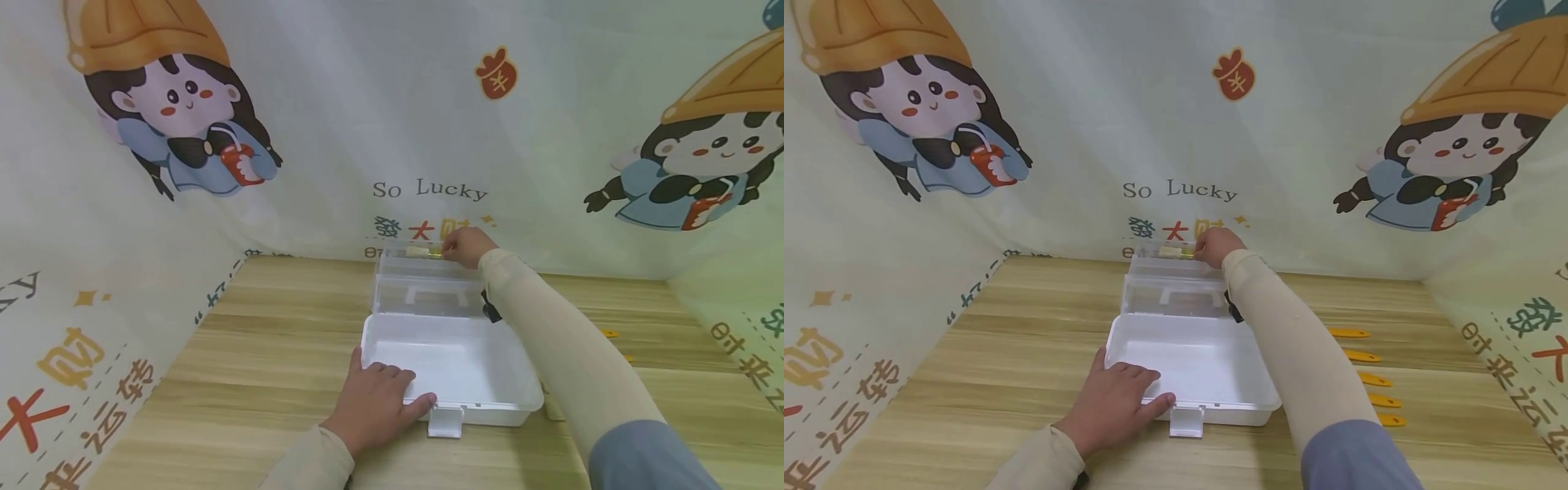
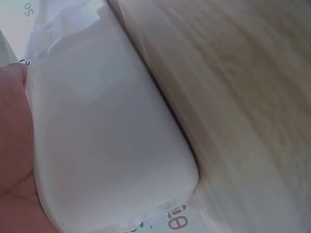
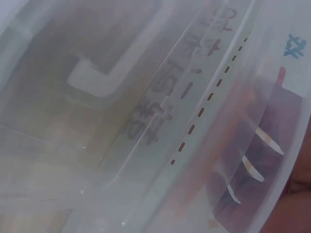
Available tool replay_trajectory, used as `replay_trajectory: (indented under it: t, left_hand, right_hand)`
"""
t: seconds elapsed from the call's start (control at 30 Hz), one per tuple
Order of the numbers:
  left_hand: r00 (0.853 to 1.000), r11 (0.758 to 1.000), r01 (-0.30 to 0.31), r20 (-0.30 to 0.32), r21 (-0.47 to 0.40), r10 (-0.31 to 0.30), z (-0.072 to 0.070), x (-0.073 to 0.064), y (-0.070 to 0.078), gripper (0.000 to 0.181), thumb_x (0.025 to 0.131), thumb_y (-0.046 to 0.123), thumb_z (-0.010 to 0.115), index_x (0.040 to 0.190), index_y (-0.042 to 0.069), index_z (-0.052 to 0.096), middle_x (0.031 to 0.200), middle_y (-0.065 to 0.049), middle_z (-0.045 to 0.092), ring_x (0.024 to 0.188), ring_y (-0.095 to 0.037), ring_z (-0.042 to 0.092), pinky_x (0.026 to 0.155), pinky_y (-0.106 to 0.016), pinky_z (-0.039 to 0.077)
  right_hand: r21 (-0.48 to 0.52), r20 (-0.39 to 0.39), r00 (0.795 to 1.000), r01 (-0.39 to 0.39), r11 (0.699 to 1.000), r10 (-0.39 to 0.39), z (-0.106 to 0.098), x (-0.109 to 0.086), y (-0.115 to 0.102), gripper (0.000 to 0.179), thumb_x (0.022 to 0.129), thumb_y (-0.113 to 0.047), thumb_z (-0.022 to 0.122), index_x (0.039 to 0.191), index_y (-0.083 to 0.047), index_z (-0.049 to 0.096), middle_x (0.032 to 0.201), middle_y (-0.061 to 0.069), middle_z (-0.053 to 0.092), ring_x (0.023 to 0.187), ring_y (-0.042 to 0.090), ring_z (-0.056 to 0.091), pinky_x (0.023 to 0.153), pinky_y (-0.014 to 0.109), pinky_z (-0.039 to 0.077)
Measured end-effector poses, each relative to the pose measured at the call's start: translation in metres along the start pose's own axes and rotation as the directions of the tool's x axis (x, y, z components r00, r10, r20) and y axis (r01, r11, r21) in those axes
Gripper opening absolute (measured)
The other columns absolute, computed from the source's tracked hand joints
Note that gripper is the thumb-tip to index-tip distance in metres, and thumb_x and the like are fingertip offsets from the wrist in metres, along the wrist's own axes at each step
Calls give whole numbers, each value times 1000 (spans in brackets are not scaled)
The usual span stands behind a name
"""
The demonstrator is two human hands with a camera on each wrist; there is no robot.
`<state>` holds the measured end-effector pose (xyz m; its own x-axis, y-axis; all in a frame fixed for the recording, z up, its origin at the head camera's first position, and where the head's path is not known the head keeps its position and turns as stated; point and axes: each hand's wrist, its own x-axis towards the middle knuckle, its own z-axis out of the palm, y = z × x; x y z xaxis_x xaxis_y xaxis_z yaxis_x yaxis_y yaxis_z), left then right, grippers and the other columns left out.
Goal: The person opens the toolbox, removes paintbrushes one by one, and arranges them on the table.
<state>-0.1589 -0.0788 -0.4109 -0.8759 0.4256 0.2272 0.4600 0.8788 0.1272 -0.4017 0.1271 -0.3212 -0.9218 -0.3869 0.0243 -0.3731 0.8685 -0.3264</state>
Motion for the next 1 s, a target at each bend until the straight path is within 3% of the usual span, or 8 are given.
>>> replay_trajectory:
  t: [0.4, 0.63, 0.83, 1.0]
  left_hand:
    - [1000, 1000, -7, 8, 10, 7, 1, -3, 3, 65, 98, 67, 34, 112, 15, 71, 107, -3, 72, 103, -26, 64, 106, -69, 22]
    - [1000, 1000, 3, 16, 0, -3, -1, 1, 2, 63, 98, 66, 36, 112, 15, 71, 107, -3, 72, 103, -27, 64, 107, -69, 20]
    - [1000, 1000, 2, 29, 6, -3, -1, 0, 4, 65, 98, 67, 35, 113, 15, 71, 107, -2, 72, 103, -27, 64, 107, -69, 21]
    - [999, 1000, 8, 35, 7, -8, -1, 0, 3, 66, 98, 68, 33, 115, 16, 71, 109, -2, 72, 105, -26, 64, 107, -69, 20]
  right_hand:
    - [-48, 28, 998, -46, 998, 48, 1, -4, -6, 20, 94, -22, 69, 105, -6, 75, 105, 9, 72, 97, 26, 63, 89, 42, 48]
    - [-8, -37, 999, 24, 1000, -24, -6, -6, -5, 18, 92, -20, 70, 100, -5, 74, 102, 8, 71, 92, 24, 60, 87, 40, 47]
    - [114, -84, 996, 48, 992, -38, -25, -26, -13, 21, 94, -20, 69, 109, -5, 69, 108, 10, 69, 98, 25, 60, 89, 42, 48]
    - [125, -132, 988, 91, 988, -74, -45, -56, -16, 26, 96, -19, 67, 115, -2, 68, 118, 15, 66, 109, 31, 60, 94, 47, 48]
